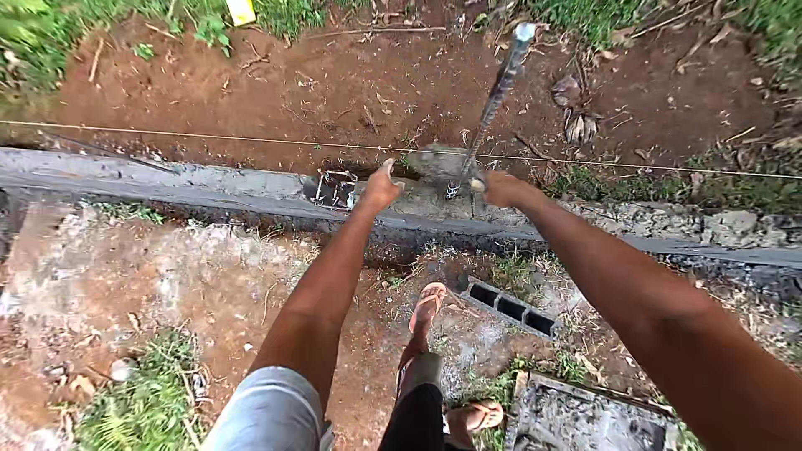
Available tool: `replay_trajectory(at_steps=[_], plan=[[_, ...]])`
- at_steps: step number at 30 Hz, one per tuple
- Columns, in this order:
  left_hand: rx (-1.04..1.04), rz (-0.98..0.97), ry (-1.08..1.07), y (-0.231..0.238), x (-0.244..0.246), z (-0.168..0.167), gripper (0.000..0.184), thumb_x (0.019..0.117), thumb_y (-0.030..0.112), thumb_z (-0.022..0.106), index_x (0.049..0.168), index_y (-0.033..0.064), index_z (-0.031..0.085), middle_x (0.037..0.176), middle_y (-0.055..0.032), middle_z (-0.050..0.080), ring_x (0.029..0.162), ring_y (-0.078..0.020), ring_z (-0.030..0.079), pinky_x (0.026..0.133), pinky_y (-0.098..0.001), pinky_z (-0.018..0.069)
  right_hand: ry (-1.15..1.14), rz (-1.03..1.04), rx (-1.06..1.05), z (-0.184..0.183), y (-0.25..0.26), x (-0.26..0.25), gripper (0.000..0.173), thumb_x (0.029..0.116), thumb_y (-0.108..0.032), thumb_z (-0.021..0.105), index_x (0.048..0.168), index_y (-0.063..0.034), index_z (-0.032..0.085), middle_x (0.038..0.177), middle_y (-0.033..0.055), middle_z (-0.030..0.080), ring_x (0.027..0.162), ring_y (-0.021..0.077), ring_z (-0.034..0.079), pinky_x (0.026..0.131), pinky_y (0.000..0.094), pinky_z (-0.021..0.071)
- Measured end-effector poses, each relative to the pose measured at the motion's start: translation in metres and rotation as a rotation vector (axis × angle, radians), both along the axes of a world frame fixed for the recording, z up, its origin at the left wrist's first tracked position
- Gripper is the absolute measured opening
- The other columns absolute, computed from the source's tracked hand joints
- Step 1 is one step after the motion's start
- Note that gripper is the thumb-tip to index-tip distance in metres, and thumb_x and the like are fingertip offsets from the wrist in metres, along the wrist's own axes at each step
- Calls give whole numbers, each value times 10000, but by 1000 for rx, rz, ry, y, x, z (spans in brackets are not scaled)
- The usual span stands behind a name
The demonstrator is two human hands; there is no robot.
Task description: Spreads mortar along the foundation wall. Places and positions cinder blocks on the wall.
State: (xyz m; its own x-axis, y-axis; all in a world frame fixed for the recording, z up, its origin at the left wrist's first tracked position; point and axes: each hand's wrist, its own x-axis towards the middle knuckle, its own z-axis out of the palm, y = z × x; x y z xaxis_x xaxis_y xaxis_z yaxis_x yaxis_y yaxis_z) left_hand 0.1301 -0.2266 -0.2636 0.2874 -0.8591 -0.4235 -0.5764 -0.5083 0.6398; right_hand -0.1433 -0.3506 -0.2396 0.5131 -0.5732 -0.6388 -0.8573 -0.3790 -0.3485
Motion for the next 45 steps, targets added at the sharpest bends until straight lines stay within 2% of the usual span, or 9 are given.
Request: replay_trajectory(at_steps=[3,5,10,17,27,33,37,41,45], plan=[[64,-63,-20,-16,-9,-21,855,928,212,754,1606,10,273,1491,-241,528,1308,-401,578,1106,-572,455,95,139,-63,7,19,30,393,936,-108,698,1264,82,595,1195,343,639,1153,530,618,924,720,485],[58,-59,-28,-14,-12,-40,808,918,215,766,1572,-11,347,1448,-262,556,1317,-406,569,1124,-567,438,122,161,-109,8,27,33,356,935,-86,686,1245,71,605,1182,343,640,1132,537,626,894,716,499],[-24,-58,-50,7,-21,-54,585,948,194,707,1486,59,519,1433,-184,597,1284,-340,608,1105,-528,471,-14,129,-244,-14,41,-12,548,958,-93,654,1490,-83,521,1327,290,616,1126,521,643,903,701,518],[-77,-196,-189,18,-40,-53,474,991,202,650,1447,91,577,1447,-156,599,1370,-358,537,1168,-544,394,-21,-55,-386,-29,69,-65,558,973,-155,657,1511,-241,536,1384,204,629,1083,490,677,826,710,525],[-142,-231,-332,15,-71,-63,297,999,189,638,1270,90,713,1312,-161,674,1298,-369,569,1114,-511,442,8,-214,-342,-26,95,-90,538,950,-132,669,1472,-219,573,1346,191,649,1074,467,682,815,704,527],[-73,-438,-454,23,-84,-55,364,1015,162,599,1371,109,655,1403,-167,624,1378,-417,492,1116,-595,422,-399,-913,-228,-36,181,-161,586,1005,-220,642,1541,-155,413,1154,233,681,949,423,694,812,664,552],[-31,-532,-577,40,-108,-51,490,1025,223,602,1477,47,532,1548,-255,456,1466,-474,366,1207,-623,297,-535,-1425,-121,-68,311,-255,595,1020,-303,607,1522,-39,427,1200,233,662,941,306,694,840,531,588],[-44,-353,-605,98,-168,-28,482,1013,234,604,1447,29,563,1545,-267,457,1457,-441,405,1211,-560,330,-404,-1868,-91,-107,462,-349,560,1094,-389,446,1469,28,458,1074,263,651,871,345,663,804,562,566],[-3,-594,-431,191,-298,-44,424,1023,151,579,1394,-54,578,1443,-293,554,1379,-443,509,1171,-567,390,-211,-2389,170,-126,568,-431,611,1076,-310,531,1551,22,339,1409,300,550,1237,395,606,1050,563,499]])
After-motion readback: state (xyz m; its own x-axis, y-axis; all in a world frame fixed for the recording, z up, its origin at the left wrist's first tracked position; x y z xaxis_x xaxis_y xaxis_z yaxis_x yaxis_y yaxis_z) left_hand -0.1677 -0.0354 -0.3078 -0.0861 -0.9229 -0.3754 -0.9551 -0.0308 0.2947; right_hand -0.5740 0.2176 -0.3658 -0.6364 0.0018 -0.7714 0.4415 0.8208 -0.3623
